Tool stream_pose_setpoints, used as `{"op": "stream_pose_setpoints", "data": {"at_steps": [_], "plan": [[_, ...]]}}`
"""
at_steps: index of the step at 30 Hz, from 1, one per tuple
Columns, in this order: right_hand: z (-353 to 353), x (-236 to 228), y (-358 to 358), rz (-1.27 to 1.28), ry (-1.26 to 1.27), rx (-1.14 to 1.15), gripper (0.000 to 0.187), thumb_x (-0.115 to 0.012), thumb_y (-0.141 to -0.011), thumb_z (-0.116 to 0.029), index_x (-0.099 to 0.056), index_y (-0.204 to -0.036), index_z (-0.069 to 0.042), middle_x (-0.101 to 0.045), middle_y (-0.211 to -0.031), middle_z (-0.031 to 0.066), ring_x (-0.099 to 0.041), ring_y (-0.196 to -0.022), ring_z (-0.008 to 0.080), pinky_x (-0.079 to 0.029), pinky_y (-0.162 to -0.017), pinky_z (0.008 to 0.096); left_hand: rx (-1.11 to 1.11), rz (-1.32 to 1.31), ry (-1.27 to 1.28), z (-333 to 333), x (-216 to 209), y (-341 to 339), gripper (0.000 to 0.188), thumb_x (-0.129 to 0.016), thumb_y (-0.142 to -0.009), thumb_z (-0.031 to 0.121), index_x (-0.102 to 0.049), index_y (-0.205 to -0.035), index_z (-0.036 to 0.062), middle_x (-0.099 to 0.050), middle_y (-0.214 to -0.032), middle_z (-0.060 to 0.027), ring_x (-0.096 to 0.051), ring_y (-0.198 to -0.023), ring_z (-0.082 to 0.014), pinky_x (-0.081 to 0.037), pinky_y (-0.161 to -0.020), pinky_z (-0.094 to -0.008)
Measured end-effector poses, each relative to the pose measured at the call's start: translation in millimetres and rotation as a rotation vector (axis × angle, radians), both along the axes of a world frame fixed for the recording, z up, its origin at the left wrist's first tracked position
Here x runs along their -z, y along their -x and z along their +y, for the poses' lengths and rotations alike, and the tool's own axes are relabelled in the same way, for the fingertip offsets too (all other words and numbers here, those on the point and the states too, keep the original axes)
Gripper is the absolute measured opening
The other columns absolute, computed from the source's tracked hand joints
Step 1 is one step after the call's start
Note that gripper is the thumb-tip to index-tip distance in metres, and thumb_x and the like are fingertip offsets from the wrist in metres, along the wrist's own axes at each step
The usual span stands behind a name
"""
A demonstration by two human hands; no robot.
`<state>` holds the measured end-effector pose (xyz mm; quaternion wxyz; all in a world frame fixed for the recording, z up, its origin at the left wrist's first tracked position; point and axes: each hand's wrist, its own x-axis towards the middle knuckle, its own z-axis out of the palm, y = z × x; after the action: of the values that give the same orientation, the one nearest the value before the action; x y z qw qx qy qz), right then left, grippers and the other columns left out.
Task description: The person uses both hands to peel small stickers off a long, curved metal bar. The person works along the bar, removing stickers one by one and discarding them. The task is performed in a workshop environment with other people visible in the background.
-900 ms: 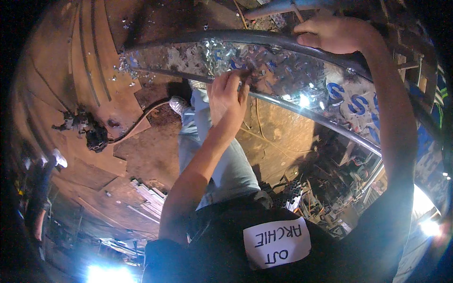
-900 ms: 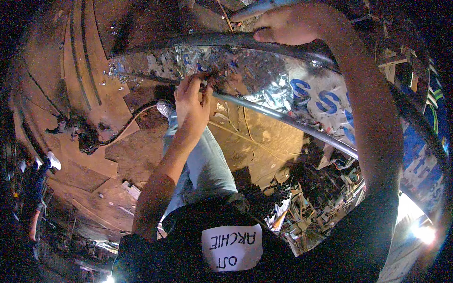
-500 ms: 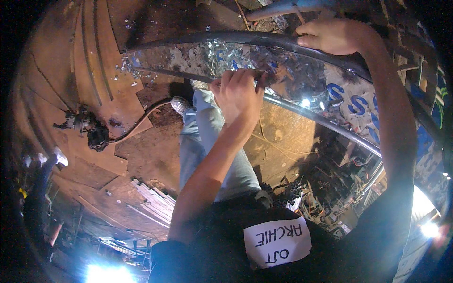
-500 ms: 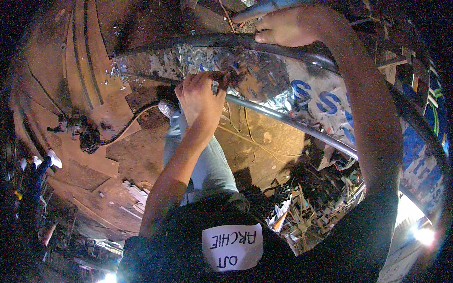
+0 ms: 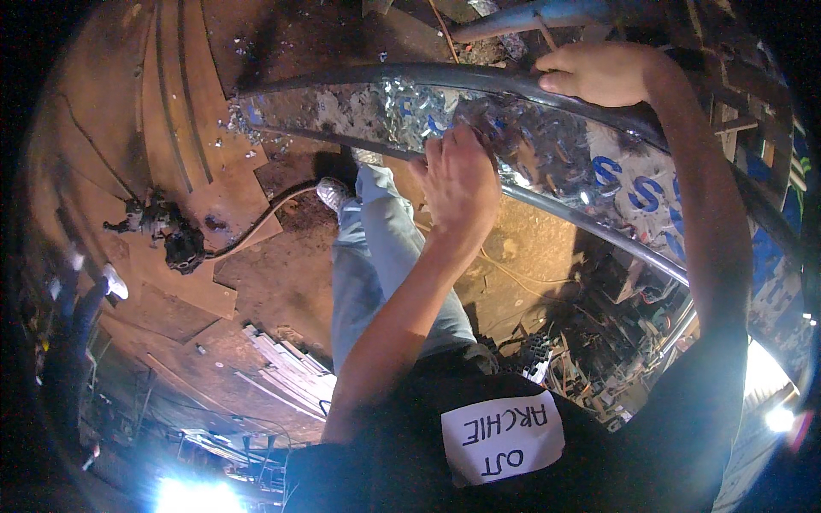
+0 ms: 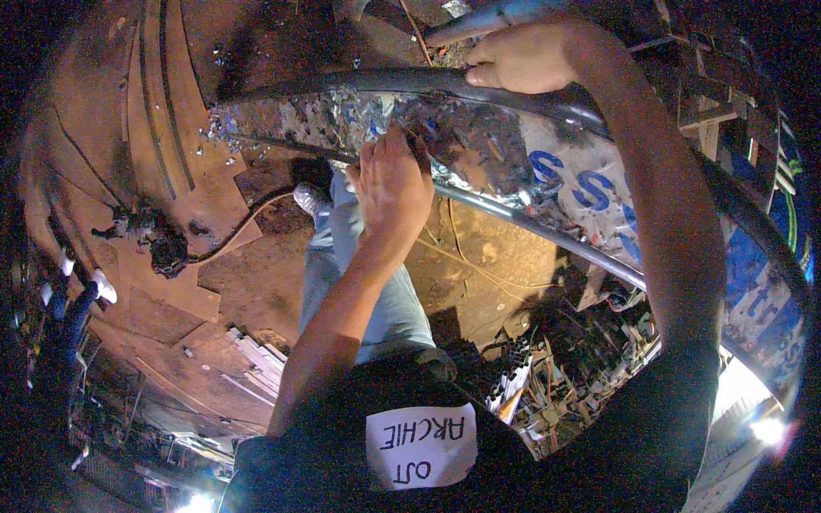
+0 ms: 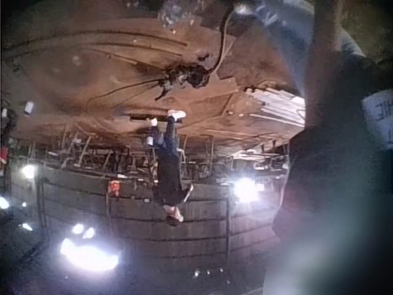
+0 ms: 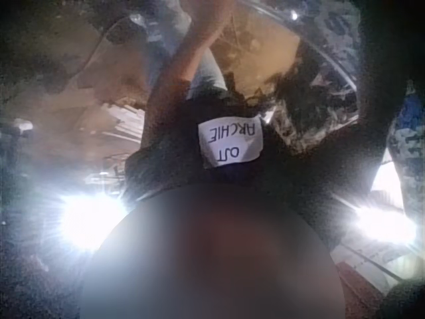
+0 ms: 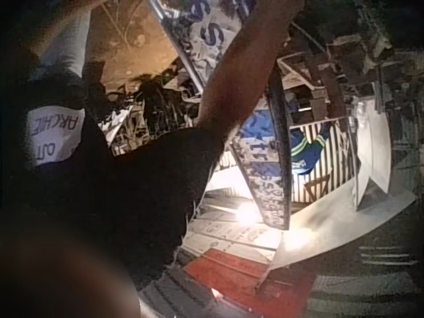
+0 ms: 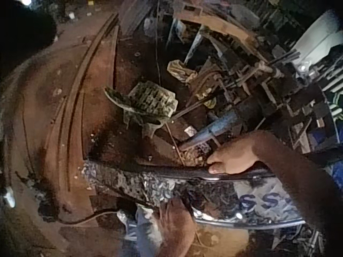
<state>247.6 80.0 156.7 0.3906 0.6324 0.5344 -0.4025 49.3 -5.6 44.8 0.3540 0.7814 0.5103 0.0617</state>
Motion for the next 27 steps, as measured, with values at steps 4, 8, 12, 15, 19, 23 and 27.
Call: {"op": "stream_pose_setpoints", "data": {"at_steps": [4, 8, 12, 15, 19, 23, 27], "plan": [[9.6, -8.7, 4.5, 0.047, 0.049, -0.080, 0.052, -0.043, -0.100, -0.043, -0.048, -0.137, -0.007, -0.053, -0.136, 0.0155, -0.051, -0.126, 0.0320, -0.040, -0.107, 0.0406, -0.030, -0.214, 0.024, -1.5, 12.3, 14.6, 0.014, -0.059, -0.084, 0.006, -0.057, -0.097, 0.0041, -0.062, -0.093, -0.0130, -0.058, -0.094, -0.0326, -0.042, -0.079, -0.0483], [4.2, -3.3, -2.0, 0.080, 0.017, -0.090, 0.051, -0.043, -0.100, -0.042, -0.049, -0.135, -0.006, -0.054, -0.135, 0.0175, -0.052, -0.124, 0.0333, -0.040, -0.106, 0.0409, -0.140, -0.318, 0.162, -1.3, 17.4, 24.2, 0.018, -0.065, -0.084, 0.012, -0.060, -0.101, 0.0077, -0.062, -0.094, -0.0117, -0.057, -0.093, -0.0321, -0.043, -0.080, -0.0469], [-5.2, 7.4, -8.8, 0.041, -0.041, 0.019, 0.050, -0.043, -0.100, -0.041, -0.050, -0.134, -0.005, -0.055, -0.132, 0.0183, -0.053, -0.122, 0.0343, -0.041, -0.105, 0.0417, -0.117, -0.275, 0.051, -3.3, 6.7, 25.0, 0.021, -0.072, -0.080, 0.018, -0.064, -0.098, 0.0102, -0.064, -0.092, -0.0074, -0.059, -0.091, -0.0283, -0.041, -0.081, -0.0454], [-4.1, 7.2, -9.9, 0.066, -0.020, 0.011, 0.049, -0.043, -0.100, -0.040, -0.051, -0.133, -0.005, -0.056, -0.131, 0.0184, -0.054, -0.121, 0.0344, -0.041, -0.104, 0.0420, -0.061, -0.127, -0.057, 0.0, 2.3, 22.6, 0.021, -0.075, -0.077, 0.020, -0.066, -0.094, 0.0113, -0.065, -0.088, -0.0050, -0.060, -0.088, -0.0265, -0.040, -0.082, -0.0441], [3.5, 0.3, -4.6, 0.092, 0.026, -0.059, 0.047, -0.043, -0.100, -0.038, -0.052, -0.131, -0.004, -0.057, -0.129, 0.0184, -0.055, -0.120, 0.0345, -0.042, -0.103, 0.0425, -0.061, -0.147, -0.133, 5.0, 3.5, 15.8, 0.018, -0.075, -0.076, 0.019, -0.065, -0.089, 0.0105, -0.066, -0.082, -0.0051, -0.060, -0.085, -0.0259, -0.041, -0.082, -0.0433], [6.2, -2.2, -1.7, 0.158, 0.006, -0.105, 0.046, -0.043, -0.100, -0.038, -0.053, -0.130, -0.005, -0.058, -0.127, 0.0184, -0.056, -0.118, 0.0348, -0.043, -0.101, 0.0433, -0.071, -0.104, -0.111, 4.4, 1.7, 8.2, 0.014, -0.071, -0.079, 0.018, -0.062, -0.084, 0.0078, -0.065, -0.079, -0.0078, -0.060, -0.083, -0.0274, -0.043, -0.079, -0.0431], [2.7, 2.4, -3.4, 0.130, -0.014, -0.114, 0.045, -0.044, -0.100, -0.037, -0.054, -0.130, -0.005, -0.060, -0.125, 0.0189, -0.057, -0.116, 0.0352, -0.043, -0.100, 0.0437, -0.084, -0.129, -0.036, 7.2, -1.7, 0.9, 0.011, -0.067, -0.083, 0.015, -0.061, -0.082, 0.0061, -0.064, -0.076, -0.0103, -0.061, -0.078, -0.0312, -0.045, -0.071, -0.0454]]}}
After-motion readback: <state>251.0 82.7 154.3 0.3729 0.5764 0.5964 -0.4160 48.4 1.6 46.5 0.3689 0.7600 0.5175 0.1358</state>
